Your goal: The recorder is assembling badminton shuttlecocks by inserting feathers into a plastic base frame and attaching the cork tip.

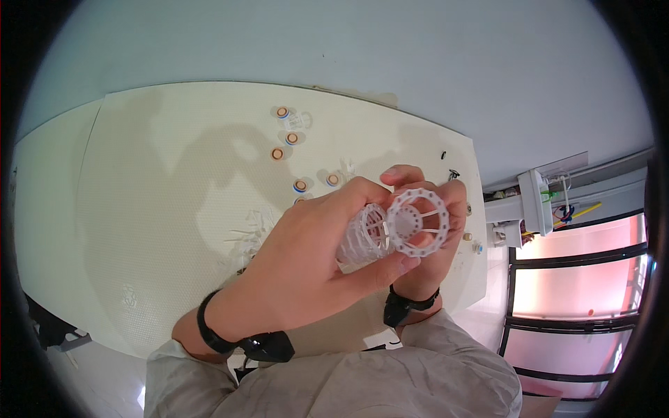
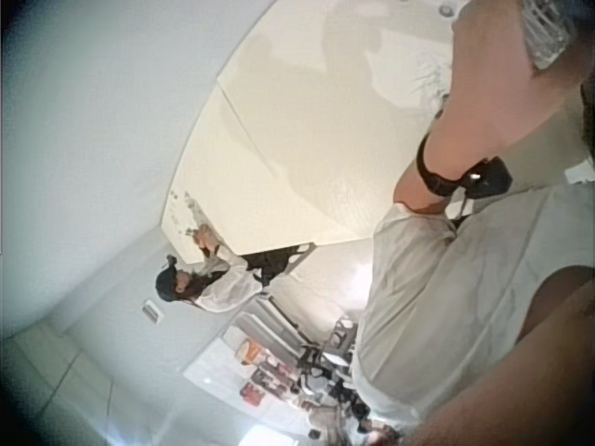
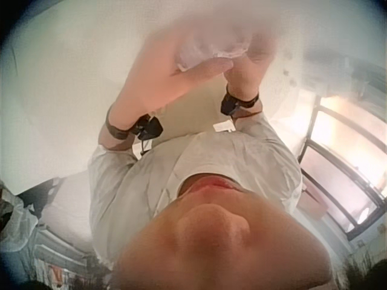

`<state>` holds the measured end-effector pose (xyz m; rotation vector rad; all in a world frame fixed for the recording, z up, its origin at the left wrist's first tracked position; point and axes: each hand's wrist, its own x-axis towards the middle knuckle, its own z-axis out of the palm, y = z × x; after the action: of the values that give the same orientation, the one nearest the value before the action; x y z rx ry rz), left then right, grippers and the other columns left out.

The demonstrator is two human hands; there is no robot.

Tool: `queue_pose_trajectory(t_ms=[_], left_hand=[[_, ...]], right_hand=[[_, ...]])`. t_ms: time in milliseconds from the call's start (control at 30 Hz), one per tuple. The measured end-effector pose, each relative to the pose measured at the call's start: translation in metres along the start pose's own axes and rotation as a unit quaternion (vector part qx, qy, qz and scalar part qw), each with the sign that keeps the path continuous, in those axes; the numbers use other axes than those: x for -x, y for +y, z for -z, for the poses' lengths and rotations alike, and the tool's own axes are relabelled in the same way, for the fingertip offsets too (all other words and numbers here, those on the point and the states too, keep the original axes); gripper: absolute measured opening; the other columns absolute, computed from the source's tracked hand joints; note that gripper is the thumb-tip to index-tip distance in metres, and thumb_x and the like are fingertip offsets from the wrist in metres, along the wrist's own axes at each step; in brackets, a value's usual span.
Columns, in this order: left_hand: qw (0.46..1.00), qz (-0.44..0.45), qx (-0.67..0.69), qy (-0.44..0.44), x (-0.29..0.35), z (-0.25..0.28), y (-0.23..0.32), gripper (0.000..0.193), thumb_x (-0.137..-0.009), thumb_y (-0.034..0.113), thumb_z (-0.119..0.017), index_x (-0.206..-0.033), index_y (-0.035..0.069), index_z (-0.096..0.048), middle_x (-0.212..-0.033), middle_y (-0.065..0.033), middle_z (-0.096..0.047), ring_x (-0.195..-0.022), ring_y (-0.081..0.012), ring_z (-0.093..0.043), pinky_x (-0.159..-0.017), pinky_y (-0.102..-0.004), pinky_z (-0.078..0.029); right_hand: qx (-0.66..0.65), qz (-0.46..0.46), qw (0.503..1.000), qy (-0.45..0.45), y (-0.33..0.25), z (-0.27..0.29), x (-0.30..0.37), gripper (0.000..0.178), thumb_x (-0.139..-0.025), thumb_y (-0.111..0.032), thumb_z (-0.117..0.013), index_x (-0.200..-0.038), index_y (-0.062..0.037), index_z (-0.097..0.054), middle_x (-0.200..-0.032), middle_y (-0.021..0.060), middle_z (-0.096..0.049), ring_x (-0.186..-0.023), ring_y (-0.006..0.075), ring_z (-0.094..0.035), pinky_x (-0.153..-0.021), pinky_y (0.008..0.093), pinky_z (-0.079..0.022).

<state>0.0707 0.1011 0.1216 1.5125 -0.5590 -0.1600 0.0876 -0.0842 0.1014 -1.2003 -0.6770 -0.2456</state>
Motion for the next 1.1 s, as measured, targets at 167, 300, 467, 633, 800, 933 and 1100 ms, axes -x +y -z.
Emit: queue_pose_trajectory(t_ms=[167, 300, 467, 633, 800, 933, 1100], left_hand=[[0.995, -0.031, 0.094, 0.011, 0.001, 0.001, -0.009, 0.041, -0.089, 0.014, -0.081, -0.120, 0.002, -0.057, -0.098, -0.0042, -0.065, -0.088, -0.0097, -0.060, -0.078, -0.0265, -0.048], [0.997, -0.026, 0.078, 0.006, 0.001, 0.005, -0.002, 0.040, -0.090, 0.015, -0.080, -0.120, 0.002, -0.056, -0.098, -0.0038, -0.065, -0.087, -0.0094, -0.059, -0.076, -0.0257, -0.047], [0.994, -0.038, 0.106, 0.011, 0.000, -0.001, -0.007, 0.037, -0.093, 0.015, -0.077, -0.120, 0.001, -0.056, -0.096, -0.0034, -0.065, -0.085, -0.0096, -0.059, -0.074, -0.0252, -0.047], [0.997, -0.012, 0.079, -0.010, 0.001, 0.004, -0.002, 0.038, -0.094, 0.016, -0.077, -0.122, 0.000, -0.056, -0.098, -0.0047, -0.065, -0.088, -0.0086, -0.058, -0.076, -0.0252, -0.047], [0.993, -0.045, 0.113, 0.002, 0.001, 0.002, -0.006, 0.039, -0.096, 0.016, -0.073, -0.126, 0.000, -0.056, -0.101, -0.0044, -0.065, -0.090, -0.0086, -0.058, -0.077, -0.0256, -0.047], [0.992, -0.030, 0.124, 0.003, 0.000, 0.003, -0.001, 0.037, -0.097, 0.016, -0.071, -0.127, -0.001, -0.056, -0.102, -0.0042, -0.065, -0.092, -0.0093, -0.059, -0.079, -0.0261, -0.047], [0.987, -0.075, 0.139, 0.033, 0.000, -0.003, -0.007, 0.036, -0.095, 0.016, -0.073, -0.123, 0.002, -0.058, -0.101, -0.0053, -0.067, -0.090, -0.0116, -0.062, -0.079, -0.0278, -0.049]], right_hand=[[0.170, 0.009, 0.975, -0.144, -0.006, 0.004, -0.010, 0.037, -0.091, -0.005, -0.063, -0.128, -0.0009, -0.060, -0.124, 0.0254, -0.066, -0.125, 0.0434, -0.057, -0.103, 0.0510, -0.045], [0.102, 0.060, 0.992, -0.043, 0.005, -0.002, -0.004, 0.028, -0.088, -0.002, -0.066, -0.116, 0.0004, -0.064, -0.128, 0.0284, -0.062, -0.128, 0.0411, -0.055, -0.104, 0.0497, -0.045], [0.139, 0.124, 0.982, -0.024, 0.007, 0.005, 0.001, 0.027, -0.088, -0.004, -0.071, -0.113, -0.0009, -0.062, -0.117, 0.0257, -0.067, -0.117, 0.0403, -0.063, -0.097, 0.0484, -0.051], [0.203, 0.129, 0.970, -0.039, -0.002, 0.004, -0.004, 0.017, -0.092, -0.013, -0.071, -0.103, -0.0010, -0.068, -0.113, 0.0226, -0.072, -0.111, 0.0406, -0.065, -0.091, 0.0506, -0.052], [0.284, 0.209, 0.929, -0.109, -0.002, 0.015, -0.014, 0.042, -0.100, -0.044, -0.059, -0.099, -0.0061, -0.079, -0.103, 0.0156, -0.078, -0.114, 0.0427, -0.064, -0.089, 0.0520, -0.044], [0.296, 0.187, 0.926, -0.141, -0.003, 0.015, -0.015, 0.046, -0.100, -0.047, -0.058, -0.097, -0.0058, -0.080, -0.101, 0.0144, -0.078, -0.114, 0.0432, -0.064, -0.089, 0.0512, -0.044], [0.085, 0.162, 0.980, -0.082, 0.008, 0.012, -0.011, 0.048, -0.101, -0.046, -0.056, -0.101, -0.0029, -0.077, -0.112, 0.0215, -0.074, -0.119, 0.0429, -0.060, -0.098, 0.0539, -0.044]])
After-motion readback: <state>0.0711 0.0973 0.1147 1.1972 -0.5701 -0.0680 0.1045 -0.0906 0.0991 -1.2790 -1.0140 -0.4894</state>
